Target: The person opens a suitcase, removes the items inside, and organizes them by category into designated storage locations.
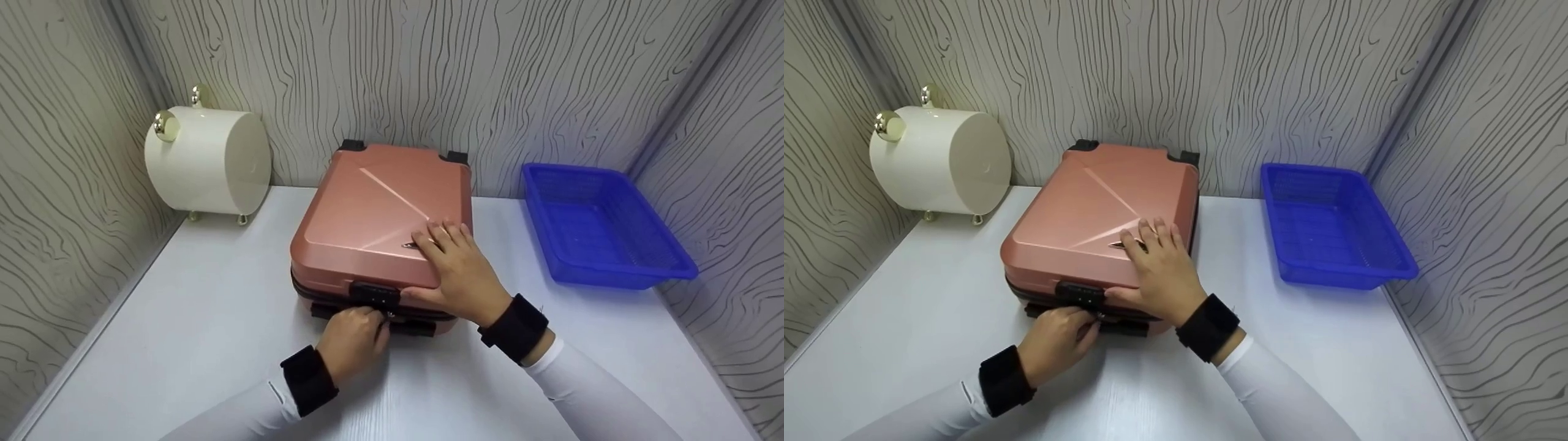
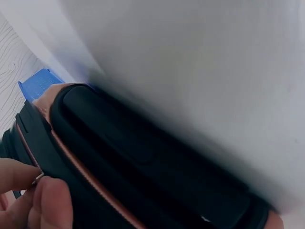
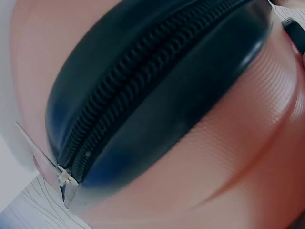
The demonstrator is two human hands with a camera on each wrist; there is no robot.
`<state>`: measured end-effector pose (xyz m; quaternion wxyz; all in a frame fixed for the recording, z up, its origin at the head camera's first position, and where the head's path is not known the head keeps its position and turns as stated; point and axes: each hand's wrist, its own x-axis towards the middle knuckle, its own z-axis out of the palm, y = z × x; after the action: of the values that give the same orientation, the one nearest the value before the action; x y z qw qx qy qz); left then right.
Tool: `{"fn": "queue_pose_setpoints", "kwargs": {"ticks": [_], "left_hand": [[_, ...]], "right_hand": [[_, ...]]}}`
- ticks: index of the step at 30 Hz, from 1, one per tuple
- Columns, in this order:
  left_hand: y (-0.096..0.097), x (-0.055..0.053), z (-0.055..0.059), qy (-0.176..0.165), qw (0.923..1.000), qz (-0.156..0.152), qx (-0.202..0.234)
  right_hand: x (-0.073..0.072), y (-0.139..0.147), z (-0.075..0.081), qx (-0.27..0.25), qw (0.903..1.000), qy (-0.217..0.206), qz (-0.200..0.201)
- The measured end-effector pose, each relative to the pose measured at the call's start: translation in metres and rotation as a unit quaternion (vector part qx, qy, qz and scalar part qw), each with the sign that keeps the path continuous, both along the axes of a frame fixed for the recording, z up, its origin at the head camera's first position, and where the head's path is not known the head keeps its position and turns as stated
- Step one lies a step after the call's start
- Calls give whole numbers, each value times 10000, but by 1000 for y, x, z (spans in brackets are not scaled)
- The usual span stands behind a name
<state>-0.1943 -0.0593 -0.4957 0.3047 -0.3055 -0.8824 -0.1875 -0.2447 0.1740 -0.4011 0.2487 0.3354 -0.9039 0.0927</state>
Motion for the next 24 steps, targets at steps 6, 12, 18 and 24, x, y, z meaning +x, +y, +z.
{"fn": "queue_pose_setpoints", "kwargs": {"ticks": [6,12,18,24], "left_hand": [[-5,4,-3,245,9997,17,-36],[-12,7,0,689,9976,-8,-88],[-27,6,3,969,9952,31,-159],[-59,6,0,1042,9939,323,-177]], "right_hand": [[-3,2,-2,-138,9991,271,282],[-3,1,-2,-152,9994,167,257],[-3,2,-2,-185,9995,59,264],[-4,9,-2,-179,9993,-172,294]]}}
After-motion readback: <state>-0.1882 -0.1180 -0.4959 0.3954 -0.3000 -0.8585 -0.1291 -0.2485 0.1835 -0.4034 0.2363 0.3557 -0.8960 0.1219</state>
